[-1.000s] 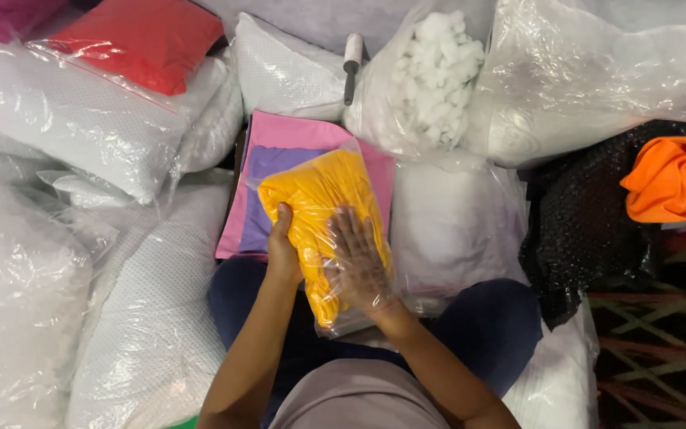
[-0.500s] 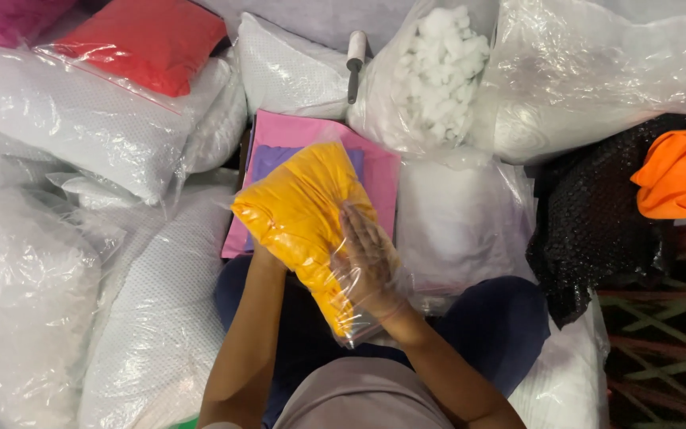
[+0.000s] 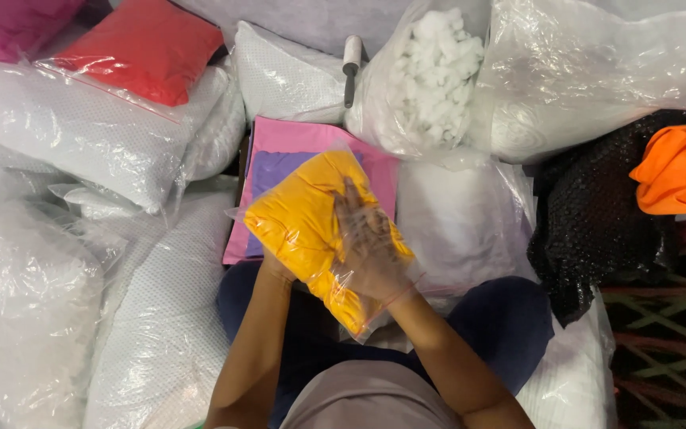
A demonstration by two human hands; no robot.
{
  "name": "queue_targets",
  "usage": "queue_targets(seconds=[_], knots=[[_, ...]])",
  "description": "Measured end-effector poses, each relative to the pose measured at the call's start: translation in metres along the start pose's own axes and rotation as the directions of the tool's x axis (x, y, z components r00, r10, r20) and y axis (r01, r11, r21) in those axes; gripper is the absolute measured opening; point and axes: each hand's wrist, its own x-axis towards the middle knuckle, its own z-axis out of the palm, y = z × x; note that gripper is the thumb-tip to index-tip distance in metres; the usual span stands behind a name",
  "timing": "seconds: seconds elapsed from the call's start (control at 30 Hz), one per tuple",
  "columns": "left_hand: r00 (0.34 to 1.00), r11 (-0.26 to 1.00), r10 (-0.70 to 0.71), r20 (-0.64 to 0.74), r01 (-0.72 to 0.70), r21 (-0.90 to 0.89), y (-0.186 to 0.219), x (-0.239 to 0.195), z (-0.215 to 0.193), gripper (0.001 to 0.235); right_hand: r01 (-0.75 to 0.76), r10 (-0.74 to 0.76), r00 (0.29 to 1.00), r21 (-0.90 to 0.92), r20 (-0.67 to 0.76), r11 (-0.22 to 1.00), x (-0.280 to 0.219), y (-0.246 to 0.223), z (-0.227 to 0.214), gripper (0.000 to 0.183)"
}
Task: Using a lint roller to clean small pillows and fabric samples before placing them into clear plastic bags for packing.
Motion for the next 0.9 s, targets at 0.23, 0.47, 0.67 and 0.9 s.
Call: queue_targets(seconds=[0.23, 0.47, 0.67, 0.9], knots=[[1.000, 1.000, 0.007, 0.012, -0.007, -0.015, -0.003, 0.004, 0.003, 0.114, -0.035, 0.033, 0.999, -0.087, -0.031, 0.996, 0.012, 0.005, 0.010, 0.114], [1.000, 1.000, 0.003, 0.027, -0.003, -0.026, -0.003, 0.002, 0.021, 0.112, 0.173, -0.196, 0.977, -0.231, -0.080, 0.957, 0.001, -0.025, -0.055, 0.047], [1.000, 0.998, 0.013, 0.016, -0.012, -0.056, -0.006, 0.004, 0.017, 0.111, 0.347, -0.355, 0.807, -0.107, -0.471, 0.932, 0.018, 0.006, 0.012, 0.056], [1.000, 0.996, 0.018, -0.009, -0.019, -0.083, -0.010, 0.008, 0.000, 0.109, 0.112, -0.049, 0.954, 0.200, -0.295, 0.973, 0.037, 0.016, 0.002, 0.021]])
